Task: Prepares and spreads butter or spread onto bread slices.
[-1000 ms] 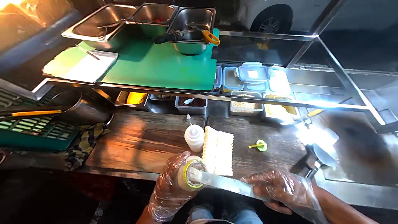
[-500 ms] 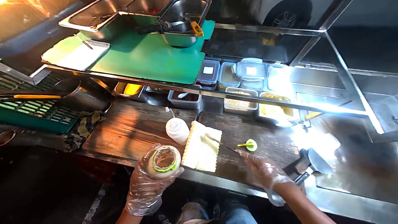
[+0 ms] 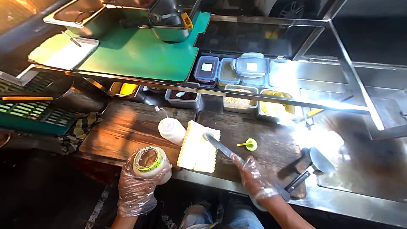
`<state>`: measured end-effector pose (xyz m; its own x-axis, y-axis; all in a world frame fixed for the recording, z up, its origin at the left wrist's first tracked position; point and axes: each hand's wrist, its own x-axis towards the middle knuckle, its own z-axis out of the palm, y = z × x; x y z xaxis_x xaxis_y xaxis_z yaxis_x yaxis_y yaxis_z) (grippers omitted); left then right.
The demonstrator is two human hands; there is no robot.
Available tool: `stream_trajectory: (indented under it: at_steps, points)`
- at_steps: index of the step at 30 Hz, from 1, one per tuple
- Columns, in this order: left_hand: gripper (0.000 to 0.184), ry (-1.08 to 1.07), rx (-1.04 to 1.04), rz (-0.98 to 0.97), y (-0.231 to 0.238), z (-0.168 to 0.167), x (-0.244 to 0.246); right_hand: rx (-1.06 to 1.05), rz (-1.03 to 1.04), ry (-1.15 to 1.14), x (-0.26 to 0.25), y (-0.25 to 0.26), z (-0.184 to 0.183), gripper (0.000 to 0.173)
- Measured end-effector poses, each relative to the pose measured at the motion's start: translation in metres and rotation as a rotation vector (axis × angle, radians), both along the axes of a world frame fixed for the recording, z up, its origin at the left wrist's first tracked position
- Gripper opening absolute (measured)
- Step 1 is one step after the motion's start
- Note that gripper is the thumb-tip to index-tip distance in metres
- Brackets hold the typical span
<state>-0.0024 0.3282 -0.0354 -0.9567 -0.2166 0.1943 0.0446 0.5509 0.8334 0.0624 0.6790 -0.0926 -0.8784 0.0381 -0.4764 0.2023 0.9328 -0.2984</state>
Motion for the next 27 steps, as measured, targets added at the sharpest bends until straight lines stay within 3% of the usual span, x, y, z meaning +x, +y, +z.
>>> stream_trajectory:
  at_steps: [2,4,8,11,16,19,23,27]
  points:
    - [0.116,0.031,-0.004,-0.008,-0.005,-0.002,-0.007,-0.021,0.002,-0.094,0.015,0.0,0.013,0.058]
    - [0.114,0.039,0.005,-0.013,-0.01,-0.003,-0.014,-0.01,0.022,-0.025,0.015,0.005,0.016,0.056]
    - [0.115,0.028,-0.044,0.022,-0.014,-0.011,-0.032,0.079,0.15,0.002,-0.025,0.045,-0.003,0.068]
    - [0.115,0.047,-0.085,0.0,-0.016,-0.016,-0.041,0.15,0.143,0.139,-0.035,0.073,-0.014,0.063]
    - [0.113,0.069,-0.05,-0.035,-0.017,-0.024,-0.048,0.136,0.199,0.078,-0.061,0.05,-0.008,0.069]
    - [0.118,0.127,-0.016,-0.077,-0.024,-0.028,-0.047,0.118,0.137,0.189,-0.051,0.053,-0.014,0.061]
    - [0.123,0.159,-0.063,-0.146,-0.033,-0.033,-0.036,0.159,0.073,0.078,-0.009,0.064,0.004,0.056]
    - [0.116,0.186,0.008,-0.236,-0.035,-0.037,-0.027,-0.033,0.086,0.47,0.008,0.042,0.071,0.044]
